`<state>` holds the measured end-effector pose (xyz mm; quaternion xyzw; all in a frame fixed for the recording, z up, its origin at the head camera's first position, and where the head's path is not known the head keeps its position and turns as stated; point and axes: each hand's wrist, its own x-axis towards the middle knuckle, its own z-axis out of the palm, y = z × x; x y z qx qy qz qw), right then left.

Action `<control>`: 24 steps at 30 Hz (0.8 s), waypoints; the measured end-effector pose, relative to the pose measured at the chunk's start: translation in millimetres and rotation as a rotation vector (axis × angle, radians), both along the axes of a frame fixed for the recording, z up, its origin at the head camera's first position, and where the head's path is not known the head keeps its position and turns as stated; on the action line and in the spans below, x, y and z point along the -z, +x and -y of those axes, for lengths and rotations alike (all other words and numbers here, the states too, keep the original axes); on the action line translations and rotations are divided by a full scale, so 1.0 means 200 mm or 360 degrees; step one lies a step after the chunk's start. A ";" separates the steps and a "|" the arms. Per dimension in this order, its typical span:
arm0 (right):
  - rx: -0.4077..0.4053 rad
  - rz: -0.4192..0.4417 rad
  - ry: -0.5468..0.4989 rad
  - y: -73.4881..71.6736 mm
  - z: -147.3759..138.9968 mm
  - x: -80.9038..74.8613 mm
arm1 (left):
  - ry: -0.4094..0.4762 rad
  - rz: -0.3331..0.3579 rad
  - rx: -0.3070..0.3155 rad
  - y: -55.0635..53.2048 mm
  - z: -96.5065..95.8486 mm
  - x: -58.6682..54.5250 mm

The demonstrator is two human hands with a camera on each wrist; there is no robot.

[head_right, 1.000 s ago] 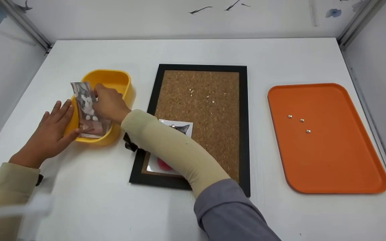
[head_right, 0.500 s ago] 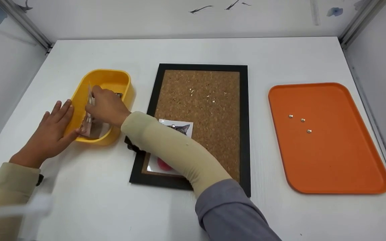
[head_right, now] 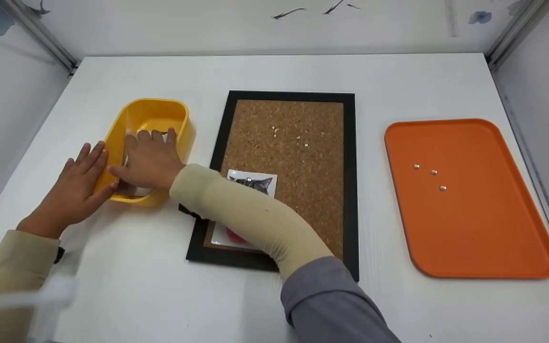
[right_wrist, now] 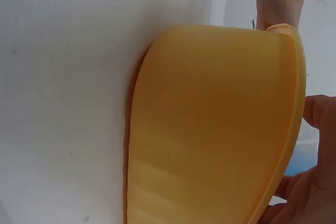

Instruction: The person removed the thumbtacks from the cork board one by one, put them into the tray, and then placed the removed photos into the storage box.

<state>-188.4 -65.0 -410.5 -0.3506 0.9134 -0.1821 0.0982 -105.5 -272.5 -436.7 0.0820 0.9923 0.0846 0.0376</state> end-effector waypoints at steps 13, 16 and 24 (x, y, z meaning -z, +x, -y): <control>-0.0079 -0.0212 0.0271 -0.01 -0.05 0.02 | 0.0009 -0.0028 0.0031 0.00 0.00 0.00; -0.0096 -0.0246 0.0309 -0.01 -0.07 0.01 | 0.0015 -0.0045 0.0041 0.00 0.00 0.00; -0.0118 -0.0199 0.0310 -0.02 -0.10 0.02 | 0.0030 -0.0036 0.0023 0.01 -0.01 -0.01</control>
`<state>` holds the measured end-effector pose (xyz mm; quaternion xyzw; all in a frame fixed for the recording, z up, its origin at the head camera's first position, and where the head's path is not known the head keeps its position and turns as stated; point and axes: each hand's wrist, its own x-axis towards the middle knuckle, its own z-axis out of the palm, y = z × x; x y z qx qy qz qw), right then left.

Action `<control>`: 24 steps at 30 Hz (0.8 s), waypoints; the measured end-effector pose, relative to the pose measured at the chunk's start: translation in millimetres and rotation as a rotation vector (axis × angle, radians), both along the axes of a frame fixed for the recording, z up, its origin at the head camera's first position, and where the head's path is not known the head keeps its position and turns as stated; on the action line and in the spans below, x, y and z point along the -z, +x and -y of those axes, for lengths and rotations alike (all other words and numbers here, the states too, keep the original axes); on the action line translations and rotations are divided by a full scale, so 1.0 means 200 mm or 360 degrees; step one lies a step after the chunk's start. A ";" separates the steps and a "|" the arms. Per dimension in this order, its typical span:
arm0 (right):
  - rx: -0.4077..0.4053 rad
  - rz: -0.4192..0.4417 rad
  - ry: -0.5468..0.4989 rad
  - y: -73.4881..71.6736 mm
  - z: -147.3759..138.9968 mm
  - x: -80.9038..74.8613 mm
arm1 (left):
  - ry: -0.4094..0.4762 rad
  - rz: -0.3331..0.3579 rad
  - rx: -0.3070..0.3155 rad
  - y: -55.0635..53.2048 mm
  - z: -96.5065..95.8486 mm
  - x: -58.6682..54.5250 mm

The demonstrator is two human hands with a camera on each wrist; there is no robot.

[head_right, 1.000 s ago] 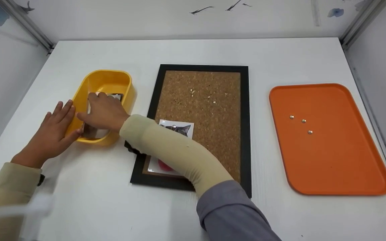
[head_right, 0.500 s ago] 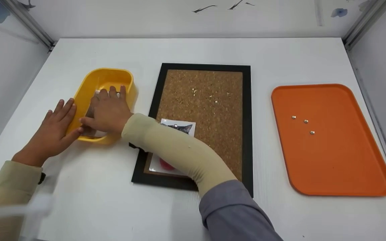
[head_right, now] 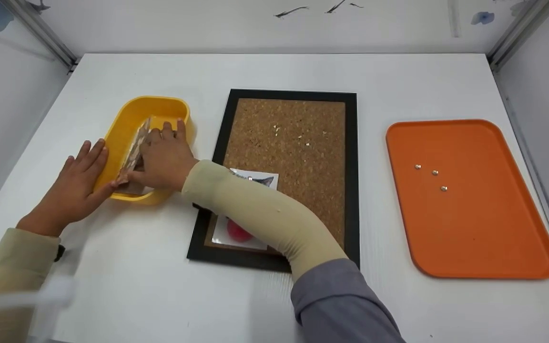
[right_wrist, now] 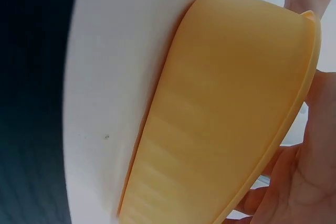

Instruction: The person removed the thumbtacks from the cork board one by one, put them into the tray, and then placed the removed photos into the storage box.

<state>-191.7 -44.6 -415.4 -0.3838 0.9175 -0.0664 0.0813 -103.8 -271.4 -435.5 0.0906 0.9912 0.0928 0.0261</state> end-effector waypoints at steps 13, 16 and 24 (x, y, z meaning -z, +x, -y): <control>-0.0057 0.0107 0.0004 -0.05 -0.16 -0.03 | -0.0007 0.0018 -0.0032 -0.01 0.00 0.01; -0.0073 0.0112 -0.0041 -0.08 -0.25 -0.07 | -0.0017 0.0020 -0.0034 -0.01 -0.01 0.01; -0.0032 0.0021 -0.0194 -0.14 -0.58 -0.15 | -0.0034 0.0047 -0.0040 -0.01 0.00 0.00</control>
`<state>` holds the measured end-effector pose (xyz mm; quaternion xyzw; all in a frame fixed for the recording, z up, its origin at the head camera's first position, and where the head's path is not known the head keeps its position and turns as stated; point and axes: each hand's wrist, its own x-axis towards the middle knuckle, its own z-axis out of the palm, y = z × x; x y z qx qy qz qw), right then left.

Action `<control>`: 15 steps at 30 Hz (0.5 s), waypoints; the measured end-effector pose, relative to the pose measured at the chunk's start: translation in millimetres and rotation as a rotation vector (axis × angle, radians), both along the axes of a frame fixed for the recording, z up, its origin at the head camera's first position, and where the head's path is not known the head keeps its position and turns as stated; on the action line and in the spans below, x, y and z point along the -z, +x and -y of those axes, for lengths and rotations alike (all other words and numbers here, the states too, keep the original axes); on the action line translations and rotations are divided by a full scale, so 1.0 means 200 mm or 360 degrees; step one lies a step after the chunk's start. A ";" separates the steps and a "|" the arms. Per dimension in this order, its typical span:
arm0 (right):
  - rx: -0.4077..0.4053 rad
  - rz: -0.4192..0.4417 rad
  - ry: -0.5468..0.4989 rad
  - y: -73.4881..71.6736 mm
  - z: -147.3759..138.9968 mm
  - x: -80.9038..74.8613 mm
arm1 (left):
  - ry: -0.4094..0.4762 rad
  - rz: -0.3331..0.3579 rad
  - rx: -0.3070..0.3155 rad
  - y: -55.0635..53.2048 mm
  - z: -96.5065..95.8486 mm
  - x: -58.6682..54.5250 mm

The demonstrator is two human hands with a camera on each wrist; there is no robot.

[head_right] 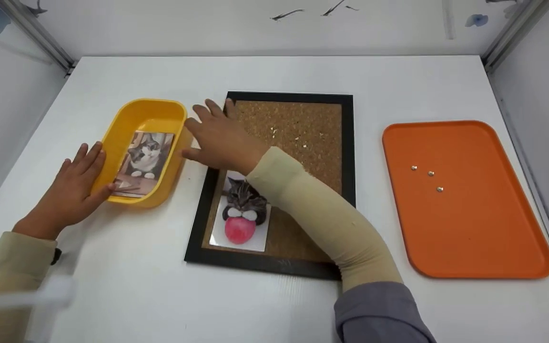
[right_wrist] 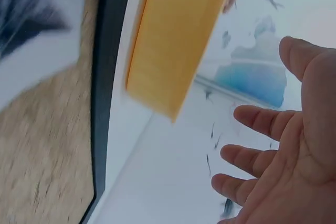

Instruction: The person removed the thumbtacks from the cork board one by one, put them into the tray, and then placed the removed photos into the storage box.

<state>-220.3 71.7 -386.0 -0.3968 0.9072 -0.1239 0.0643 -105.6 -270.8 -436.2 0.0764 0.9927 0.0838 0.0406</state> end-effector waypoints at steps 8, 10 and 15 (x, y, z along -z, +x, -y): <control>-0.0131 -0.0045 0.0019 0.01 -0.32 0.03 | -0.0034 0.0036 0.0008 0.00 -0.01 -0.01; -0.0136 -0.0021 0.0052 0.02 -0.37 0.05 | -0.0043 0.0033 0.0009 0.00 -0.01 -0.01; -0.0124 0.0034 0.0147 0.05 -0.45 0.10 | -0.0052 0.0009 0.0007 0.00 -0.01 0.00</control>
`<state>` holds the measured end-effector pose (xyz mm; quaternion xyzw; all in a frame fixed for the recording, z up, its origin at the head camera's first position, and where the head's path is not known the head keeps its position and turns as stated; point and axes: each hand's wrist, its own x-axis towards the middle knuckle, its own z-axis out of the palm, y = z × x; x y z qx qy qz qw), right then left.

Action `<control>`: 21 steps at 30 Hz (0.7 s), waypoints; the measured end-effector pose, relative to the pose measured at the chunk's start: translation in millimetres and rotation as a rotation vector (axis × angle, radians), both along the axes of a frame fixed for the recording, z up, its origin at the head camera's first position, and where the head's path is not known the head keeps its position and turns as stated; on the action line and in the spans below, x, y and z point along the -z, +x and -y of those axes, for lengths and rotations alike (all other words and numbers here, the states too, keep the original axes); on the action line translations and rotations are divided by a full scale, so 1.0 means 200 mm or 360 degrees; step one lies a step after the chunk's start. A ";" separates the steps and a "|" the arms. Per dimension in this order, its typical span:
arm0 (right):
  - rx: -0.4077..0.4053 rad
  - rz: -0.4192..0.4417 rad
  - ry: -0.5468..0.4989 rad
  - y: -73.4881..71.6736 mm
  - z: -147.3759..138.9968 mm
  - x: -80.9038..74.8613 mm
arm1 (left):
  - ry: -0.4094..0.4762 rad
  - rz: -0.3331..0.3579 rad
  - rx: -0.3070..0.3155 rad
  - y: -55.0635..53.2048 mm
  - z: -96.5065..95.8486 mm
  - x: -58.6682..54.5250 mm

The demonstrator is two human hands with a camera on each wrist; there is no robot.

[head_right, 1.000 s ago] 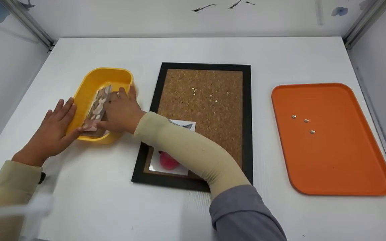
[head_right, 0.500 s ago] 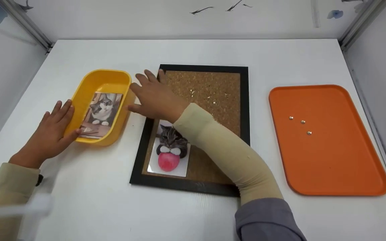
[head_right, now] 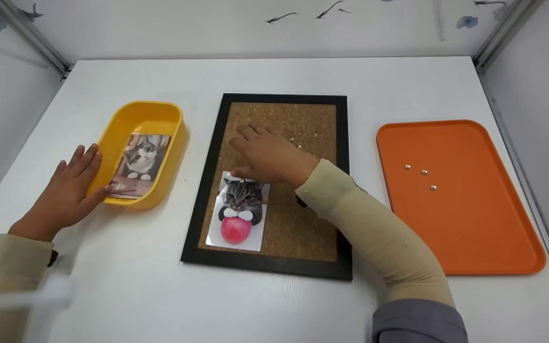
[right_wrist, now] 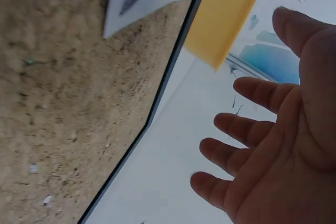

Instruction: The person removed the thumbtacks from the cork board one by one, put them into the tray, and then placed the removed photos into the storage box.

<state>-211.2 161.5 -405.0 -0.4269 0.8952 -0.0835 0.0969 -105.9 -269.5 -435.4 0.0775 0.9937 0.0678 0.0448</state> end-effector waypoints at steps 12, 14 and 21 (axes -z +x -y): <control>-0.0003 0.0101 0.0232 0.06 -0.03 0.12 | 0.0020 -0.0069 0.0009 0.03 -0.03 -0.03; -0.0018 0.0097 0.0251 0.07 -0.04 0.14 | 0.0080 -0.0124 -0.0005 0.05 -0.07 -0.05; -0.0043 0.0097 0.0267 0.08 -0.03 0.17 | 0.0199 -0.0396 0.0120 0.13 -0.30 -0.15</control>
